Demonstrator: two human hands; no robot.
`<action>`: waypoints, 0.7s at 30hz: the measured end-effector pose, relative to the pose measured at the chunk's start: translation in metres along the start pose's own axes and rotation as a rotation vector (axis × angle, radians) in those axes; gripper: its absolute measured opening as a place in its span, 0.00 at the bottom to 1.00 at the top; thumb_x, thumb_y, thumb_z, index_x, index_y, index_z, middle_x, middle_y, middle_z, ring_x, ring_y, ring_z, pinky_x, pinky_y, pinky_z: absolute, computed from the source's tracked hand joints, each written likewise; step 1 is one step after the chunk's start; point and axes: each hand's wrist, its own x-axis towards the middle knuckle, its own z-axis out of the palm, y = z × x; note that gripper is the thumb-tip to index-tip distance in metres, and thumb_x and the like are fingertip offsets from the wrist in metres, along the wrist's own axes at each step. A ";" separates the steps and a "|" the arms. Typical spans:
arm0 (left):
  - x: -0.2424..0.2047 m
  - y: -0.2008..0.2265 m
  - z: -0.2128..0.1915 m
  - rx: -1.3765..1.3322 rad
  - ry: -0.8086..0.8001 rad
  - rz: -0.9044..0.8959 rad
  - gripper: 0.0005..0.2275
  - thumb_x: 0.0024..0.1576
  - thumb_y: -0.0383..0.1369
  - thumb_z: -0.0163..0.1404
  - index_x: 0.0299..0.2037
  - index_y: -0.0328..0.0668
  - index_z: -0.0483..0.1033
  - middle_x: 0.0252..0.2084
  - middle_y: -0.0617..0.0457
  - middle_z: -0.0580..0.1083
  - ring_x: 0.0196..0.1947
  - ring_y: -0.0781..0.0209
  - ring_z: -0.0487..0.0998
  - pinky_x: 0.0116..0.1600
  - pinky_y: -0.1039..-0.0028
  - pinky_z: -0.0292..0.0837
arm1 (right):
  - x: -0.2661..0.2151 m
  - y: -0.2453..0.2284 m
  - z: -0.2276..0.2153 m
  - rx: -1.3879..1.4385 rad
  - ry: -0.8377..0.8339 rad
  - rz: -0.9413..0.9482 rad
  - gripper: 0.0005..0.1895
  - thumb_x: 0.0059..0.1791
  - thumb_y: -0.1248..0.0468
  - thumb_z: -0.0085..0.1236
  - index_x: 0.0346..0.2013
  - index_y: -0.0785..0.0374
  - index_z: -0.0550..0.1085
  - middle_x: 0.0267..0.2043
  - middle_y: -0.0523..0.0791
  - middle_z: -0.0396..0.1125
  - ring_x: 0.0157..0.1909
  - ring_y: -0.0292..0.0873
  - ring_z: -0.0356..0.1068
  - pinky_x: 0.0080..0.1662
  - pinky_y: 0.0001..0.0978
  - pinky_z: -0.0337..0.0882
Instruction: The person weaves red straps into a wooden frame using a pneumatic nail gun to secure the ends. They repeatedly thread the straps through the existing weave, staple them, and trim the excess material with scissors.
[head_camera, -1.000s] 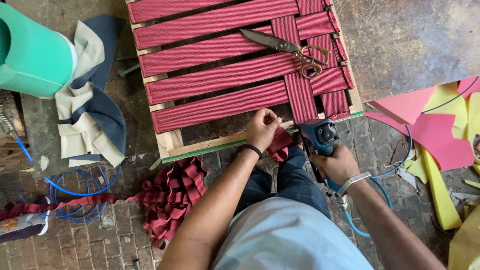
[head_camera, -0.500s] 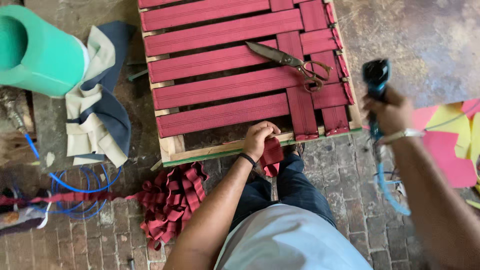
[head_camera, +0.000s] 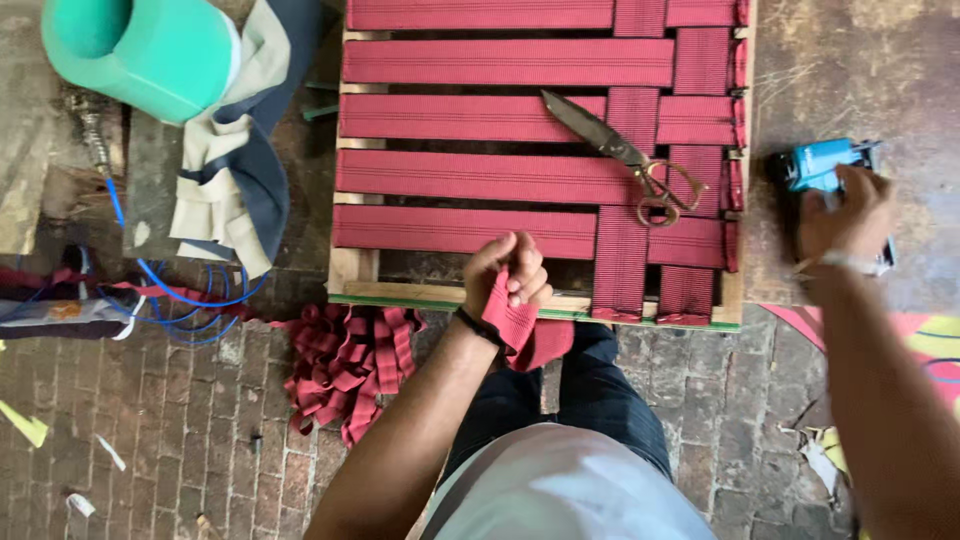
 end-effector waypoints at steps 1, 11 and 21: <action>0.008 -0.001 0.017 -0.034 -0.036 0.008 0.14 0.68 0.42 0.43 0.40 0.41 0.76 0.20 0.59 0.63 0.17 0.67 0.62 0.28 0.74 0.57 | -0.012 -0.030 -0.013 0.051 0.012 -0.035 0.17 0.48 0.68 0.63 0.52 0.62 0.76 0.48 0.49 0.70 0.47 0.50 0.71 0.51 0.38 0.72; 0.091 0.037 0.096 0.449 0.548 0.154 0.15 0.63 0.47 0.57 0.37 0.48 0.68 0.23 0.62 0.63 0.19 0.68 0.63 0.25 0.74 0.57 | -0.133 -0.304 -0.035 1.321 -0.688 0.116 0.21 0.43 0.78 0.57 0.51 0.69 0.77 0.50 0.50 0.75 0.53 0.44 0.75 0.56 0.35 0.73; 0.072 0.175 -0.031 0.741 1.322 0.681 0.13 0.57 0.40 0.57 0.47 0.44 0.73 0.39 0.49 0.78 0.35 0.57 0.78 0.43 0.64 0.75 | -0.126 -0.308 -0.077 0.399 -0.874 0.500 0.19 0.52 0.58 0.60 0.55 0.64 0.76 0.39 0.48 0.74 0.42 0.41 0.74 0.46 0.36 0.73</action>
